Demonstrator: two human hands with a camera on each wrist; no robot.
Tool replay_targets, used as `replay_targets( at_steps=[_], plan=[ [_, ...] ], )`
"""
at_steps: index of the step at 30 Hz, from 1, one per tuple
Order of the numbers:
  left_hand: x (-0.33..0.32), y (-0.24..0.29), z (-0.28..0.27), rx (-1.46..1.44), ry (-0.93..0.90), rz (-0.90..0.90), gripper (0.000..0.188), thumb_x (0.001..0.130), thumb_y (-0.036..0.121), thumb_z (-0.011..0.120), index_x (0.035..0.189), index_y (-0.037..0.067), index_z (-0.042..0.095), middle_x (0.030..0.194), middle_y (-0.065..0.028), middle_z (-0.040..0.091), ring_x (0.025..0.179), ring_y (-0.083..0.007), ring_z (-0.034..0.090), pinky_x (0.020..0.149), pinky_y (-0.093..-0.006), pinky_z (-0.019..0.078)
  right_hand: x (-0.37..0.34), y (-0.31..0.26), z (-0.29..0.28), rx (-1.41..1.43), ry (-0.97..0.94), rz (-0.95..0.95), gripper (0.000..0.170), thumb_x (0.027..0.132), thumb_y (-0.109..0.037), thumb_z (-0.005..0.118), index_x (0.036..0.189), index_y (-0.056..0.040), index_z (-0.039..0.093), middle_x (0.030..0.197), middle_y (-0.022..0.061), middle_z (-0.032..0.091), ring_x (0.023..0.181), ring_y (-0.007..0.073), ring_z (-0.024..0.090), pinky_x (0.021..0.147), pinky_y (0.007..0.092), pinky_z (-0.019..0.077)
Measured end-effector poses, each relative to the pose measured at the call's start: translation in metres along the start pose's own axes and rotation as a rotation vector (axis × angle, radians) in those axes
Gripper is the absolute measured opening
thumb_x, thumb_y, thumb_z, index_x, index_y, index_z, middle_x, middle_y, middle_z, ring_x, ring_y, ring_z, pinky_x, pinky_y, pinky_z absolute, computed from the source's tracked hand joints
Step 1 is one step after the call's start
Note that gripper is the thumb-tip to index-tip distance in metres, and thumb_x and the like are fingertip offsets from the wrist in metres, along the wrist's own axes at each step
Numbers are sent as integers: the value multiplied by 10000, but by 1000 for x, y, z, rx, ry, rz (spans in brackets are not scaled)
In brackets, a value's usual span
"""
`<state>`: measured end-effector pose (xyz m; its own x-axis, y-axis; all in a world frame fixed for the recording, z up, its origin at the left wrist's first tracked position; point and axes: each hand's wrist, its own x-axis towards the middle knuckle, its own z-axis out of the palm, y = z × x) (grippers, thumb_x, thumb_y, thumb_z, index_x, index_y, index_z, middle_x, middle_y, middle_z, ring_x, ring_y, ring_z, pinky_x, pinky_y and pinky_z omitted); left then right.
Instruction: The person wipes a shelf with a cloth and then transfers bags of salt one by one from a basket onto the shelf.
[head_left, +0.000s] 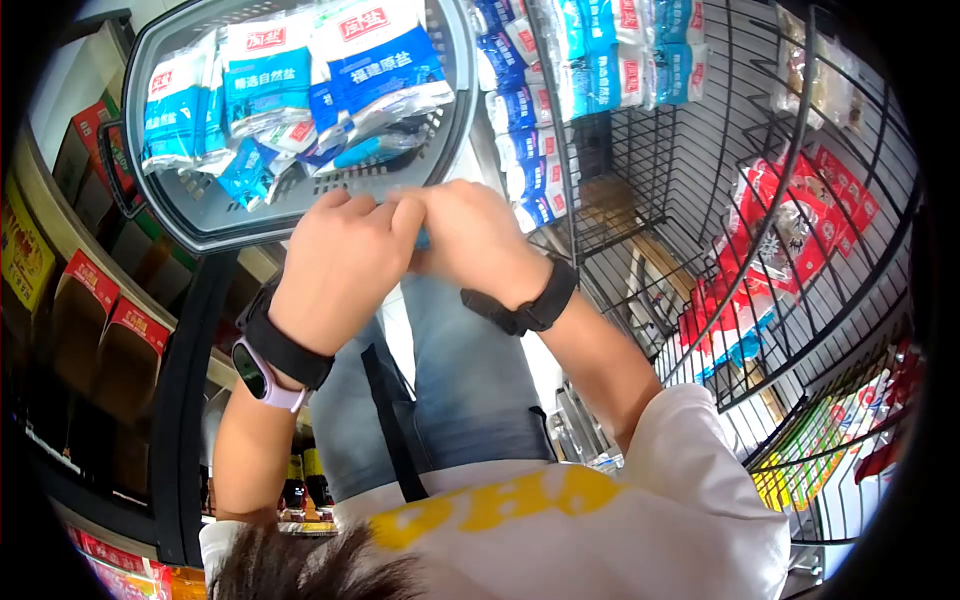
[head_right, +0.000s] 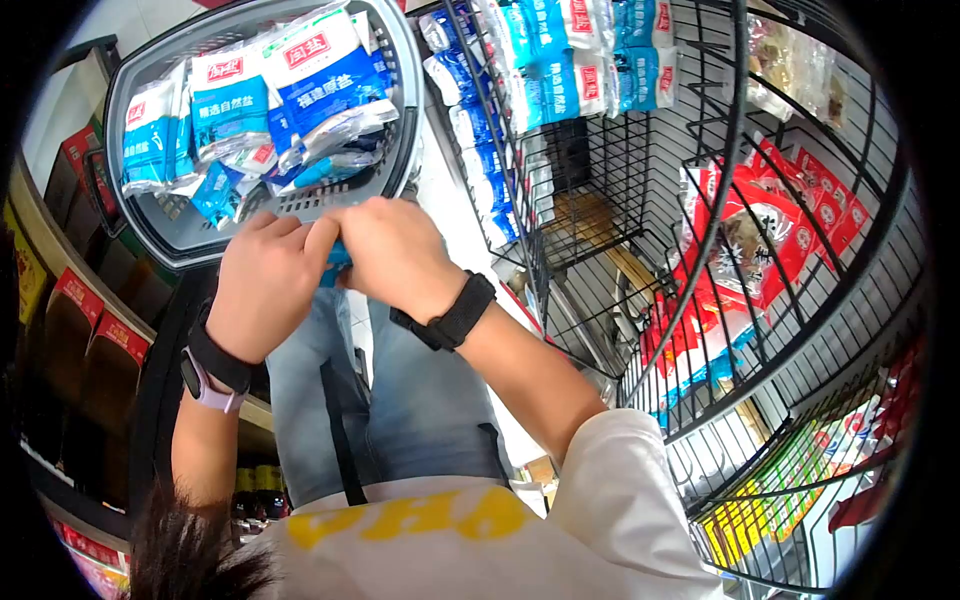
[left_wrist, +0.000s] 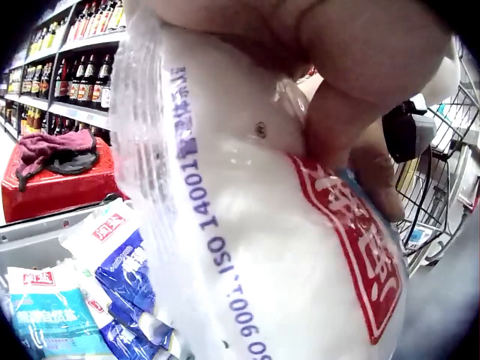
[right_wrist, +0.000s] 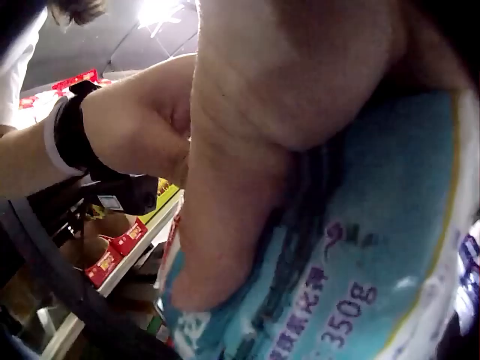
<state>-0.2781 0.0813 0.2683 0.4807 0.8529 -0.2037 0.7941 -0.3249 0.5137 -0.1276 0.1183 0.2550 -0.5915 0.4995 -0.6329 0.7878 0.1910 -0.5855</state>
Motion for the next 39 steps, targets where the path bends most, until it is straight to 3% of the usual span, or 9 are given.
replay_targets(
  at_steps=[3,9,15,19,23,30,35,37,39],
  plan=[
    [4,10,-10,-35,-27,-30,229,615,117,659,765,62,494,658,-38,543,692,-189,563,659,-312,430,-10,11,13,-7,41,-1,192,565,-175,745,645,-60,614,654,117,606,660,315,590,614,402,474],
    [18,6,-29,-595,592,-309,273,722,41,618,969,-5,511,1056,-133,583,925,-293,571,790,-342,437,-51,36,-18,832,456,284,207,696,-148,731,849,-30,657,739,30,647,609,137,595,606,271,490],
    [9,-5,-12,-609,531,-459,205,805,67,544,997,-7,542,1071,-136,590,978,-213,558,867,-309,394,-46,100,-58,1495,1053,417,287,792,-96,642,1054,-14,560,995,83,613,874,167,604,769,297,499],
    [-6,-2,-6,-674,353,-566,189,805,56,544,976,-23,561,987,-118,616,914,-197,572,828,-311,415,-16,191,-63,1693,878,349,347,856,-275,575,1101,-36,520,1044,106,594,956,222,578,842,400,466],
    [-18,-10,8,-660,284,-516,205,802,55,551,987,-31,562,938,-126,620,877,-199,578,808,-307,424,16,229,-56,1628,527,895,570,863,-438,504,1255,-61,331,1217,185,436,1121,366,428,924,506,373],
    [-19,-22,7,-621,250,-553,200,815,59,535,995,-24,563,943,-136,617,879,-231,585,798,-310,429,26,230,-47,1200,659,905,511,796,-323,653,1116,22,453,981,175,555,781,332,568,552,390,515],
    [-9,-15,6,-630,260,-519,195,817,67,536,988,-21,564,946,-139,616,887,-242,585,792,-315,429,24,208,-67,839,720,1019,798,666,-340,765,1240,27,348,1147,250,481,963,391,535,787,492,482],
    [-6,-11,7,-634,270,-510,191,818,67,534,986,-19,565,946,-139,616,890,-248,585,788,-317,429,32,186,-76,43,1061,1050,1090,614,-346,796,1361,22,92,1342,316,227,1230,420,305,943,486,366],
    [-4,-10,9,-653,259,-520,187,818,67,532,984,-13,566,946,-139,615,894,-260,584,782,-323,431,30,195,-91,-31,829,977,1268,590,-388,797,1348,26,-132,1395,322,-26,1323,402,18,1042,461,228]
  ],
)
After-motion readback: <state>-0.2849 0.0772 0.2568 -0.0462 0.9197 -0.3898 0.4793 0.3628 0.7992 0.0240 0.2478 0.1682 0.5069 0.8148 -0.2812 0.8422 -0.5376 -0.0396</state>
